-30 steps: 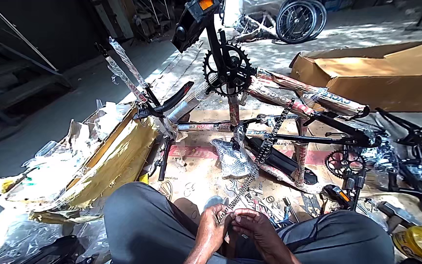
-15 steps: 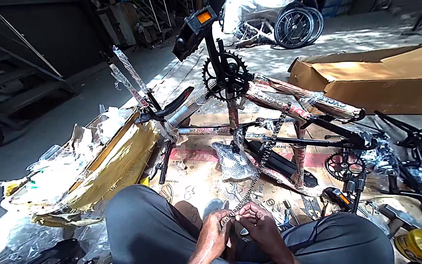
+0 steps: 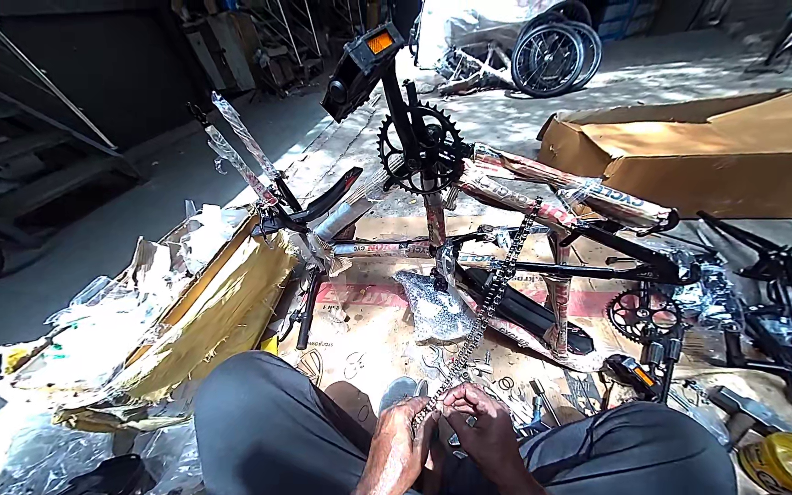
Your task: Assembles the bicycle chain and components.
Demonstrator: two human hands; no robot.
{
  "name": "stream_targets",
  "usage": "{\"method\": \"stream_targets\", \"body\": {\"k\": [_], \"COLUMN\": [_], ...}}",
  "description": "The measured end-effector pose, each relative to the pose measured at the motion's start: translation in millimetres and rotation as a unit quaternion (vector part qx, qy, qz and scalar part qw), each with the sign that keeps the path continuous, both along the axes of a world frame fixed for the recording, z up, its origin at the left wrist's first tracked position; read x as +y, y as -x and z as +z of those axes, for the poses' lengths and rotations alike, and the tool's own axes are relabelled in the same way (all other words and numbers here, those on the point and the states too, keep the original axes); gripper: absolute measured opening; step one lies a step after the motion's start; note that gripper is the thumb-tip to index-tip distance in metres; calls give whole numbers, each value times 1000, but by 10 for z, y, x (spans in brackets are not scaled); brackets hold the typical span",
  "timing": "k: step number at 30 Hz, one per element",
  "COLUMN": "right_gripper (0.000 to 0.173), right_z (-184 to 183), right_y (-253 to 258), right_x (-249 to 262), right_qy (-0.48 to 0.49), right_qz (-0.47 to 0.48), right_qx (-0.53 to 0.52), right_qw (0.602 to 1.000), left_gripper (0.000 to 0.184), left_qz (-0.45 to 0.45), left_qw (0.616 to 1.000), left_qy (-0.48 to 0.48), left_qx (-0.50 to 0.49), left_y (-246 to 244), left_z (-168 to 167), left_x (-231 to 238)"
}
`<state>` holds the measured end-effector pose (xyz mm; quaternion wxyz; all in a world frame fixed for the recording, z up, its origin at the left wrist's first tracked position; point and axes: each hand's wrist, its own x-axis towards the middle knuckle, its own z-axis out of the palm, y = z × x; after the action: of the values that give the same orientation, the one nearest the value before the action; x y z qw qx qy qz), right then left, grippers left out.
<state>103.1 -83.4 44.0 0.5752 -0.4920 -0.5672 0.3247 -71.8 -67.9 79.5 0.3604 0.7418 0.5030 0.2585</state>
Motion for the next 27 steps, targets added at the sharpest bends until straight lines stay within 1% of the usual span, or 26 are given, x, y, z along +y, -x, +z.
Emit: {"method": "stream_targets", "body": {"k": [4, 6, 9, 12, 15, 17, 18, 20, 22, 24, 25, 27], "right_gripper": [7, 6, 14, 15, 14, 15, 17, 20, 22, 27, 30, 33], "right_z": [-7, 1, 48, 96, 278, 435, 503, 576, 656, 785, 850, 959], "right_y": [-10, -17, -43, -61, -24, 32, 50, 66, 93, 131, 148, 178], "right_x": [45, 53, 51, 55, 94, 166, 216, 349, 496, 632, 689, 780], "right_qy": [-11, -9, 40, 57, 63, 57, 50, -1, -100, -200, -235, -265], "right_qz": [-5, 0, 6, 27, 61, 76, 86, 101, 109, 119, 130, 167], "right_qx": [-35, -26, 22, 11, 5, -2, -24, -120, -227, -313, -350, -402], "right_qw": [999, 1000, 999, 998, 996, 995, 995, 988, 963, 921, 897, 860], "left_gripper": [36, 37, 35, 32, 32, 33, 34, 31, 30, 29, 30, 33], "left_qz": [-1, 10, 60, 117, 160, 164, 165, 164, 156, 148, 144, 135], "left_qw": [996, 991, 981, 974, 978, 983, 985, 986, 986, 985, 984, 982], "left_qy": [-50, -64, -51, -36, -26, -19, -17, -25, -32, -36, -36, -40], "left_qx": [69, 119, 178, 189, 134, 78, 50, -3, -53, -87, -99, -125], "left_y": [6, -17, -40, 6, 86, 140, 156, 173, 183, 183, 185, 202], "left_z": [25, 97, 201, 297, 308, 272, 254, 228, 214, 206, 207, 202], "left_x": [3, -17, 12, 68, 113, 143, 155, 168, 165, 162, 160, 155]}}
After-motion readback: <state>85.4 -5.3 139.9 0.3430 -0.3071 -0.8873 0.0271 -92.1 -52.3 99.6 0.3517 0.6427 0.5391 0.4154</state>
